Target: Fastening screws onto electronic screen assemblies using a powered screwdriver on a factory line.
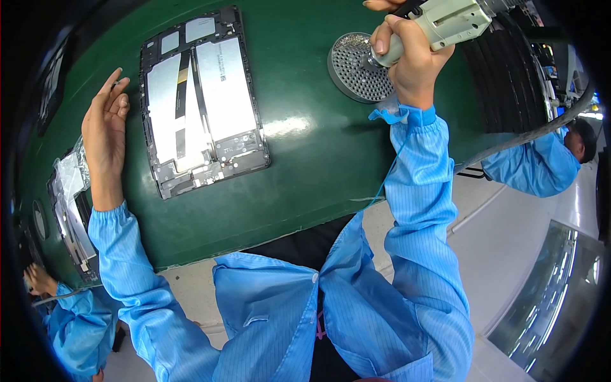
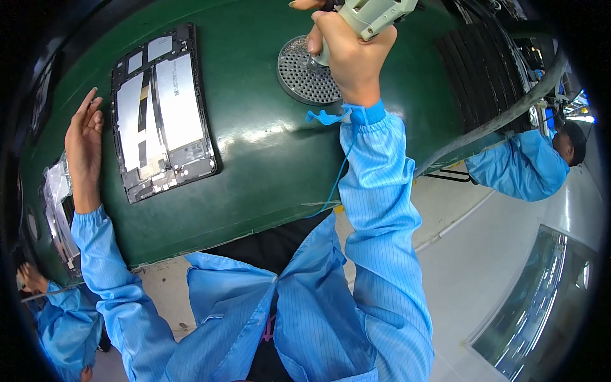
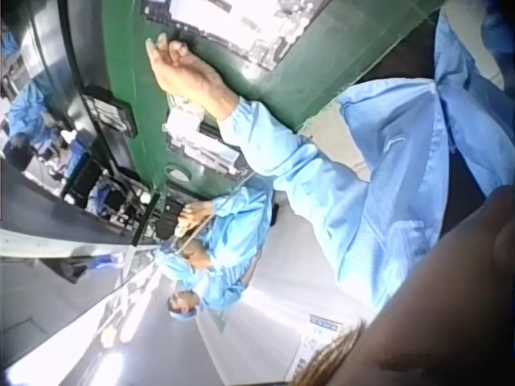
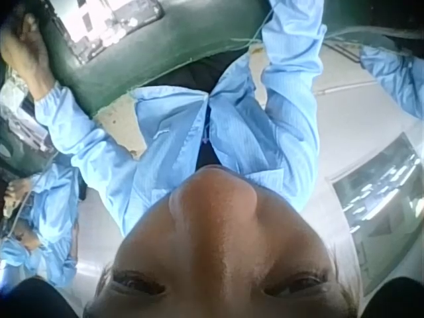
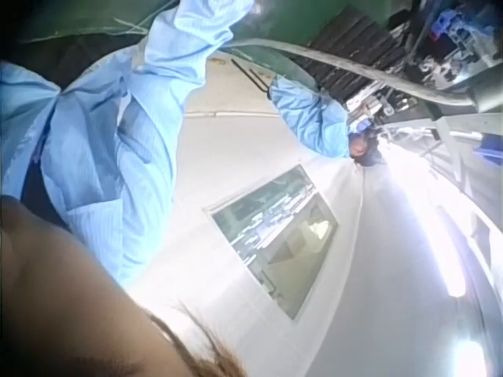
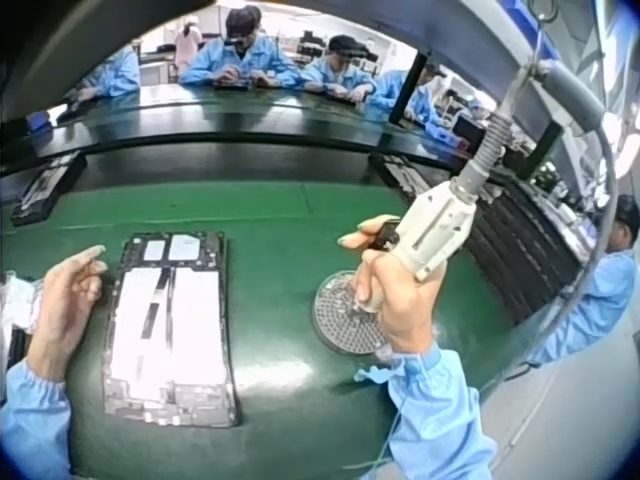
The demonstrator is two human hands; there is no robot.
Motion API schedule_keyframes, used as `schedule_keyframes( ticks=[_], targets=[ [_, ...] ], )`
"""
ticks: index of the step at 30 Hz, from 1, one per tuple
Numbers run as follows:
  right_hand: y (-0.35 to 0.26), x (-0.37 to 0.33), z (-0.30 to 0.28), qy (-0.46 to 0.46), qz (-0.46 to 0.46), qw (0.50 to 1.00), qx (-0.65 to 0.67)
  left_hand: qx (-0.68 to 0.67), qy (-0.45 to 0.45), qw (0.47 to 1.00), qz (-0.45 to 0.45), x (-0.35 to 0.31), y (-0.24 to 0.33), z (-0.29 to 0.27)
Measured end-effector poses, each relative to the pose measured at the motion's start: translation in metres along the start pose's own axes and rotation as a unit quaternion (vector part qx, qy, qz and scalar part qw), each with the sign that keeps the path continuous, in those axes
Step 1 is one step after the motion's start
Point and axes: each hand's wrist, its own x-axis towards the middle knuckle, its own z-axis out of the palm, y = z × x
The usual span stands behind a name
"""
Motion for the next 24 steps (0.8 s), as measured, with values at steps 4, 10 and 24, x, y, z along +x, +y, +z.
schedule_keyframes(
  ticks=[4, 10, 24],
  targets=[
    [-0.001, 0.0, 0.002, 0.007, 0.011, 1.0, 0.008, -0.006, -0.016, 1.0, -0.003, 0.004, -0.001, -0.008],
    [-0.008, -0.008, 0.005, 0.024, 0.057, 0.998, 0.005, 0.043, 0.042, 0.998, 0.025, -0.005, 0.003, 0.016],
    [-0.001, -0.002, 0.005, 0.029, 0.067, 0.997, 0.006, 0.169, 0.031, 0.982, 0.079, 0.004, -0.008, 0.012]
  ],
)
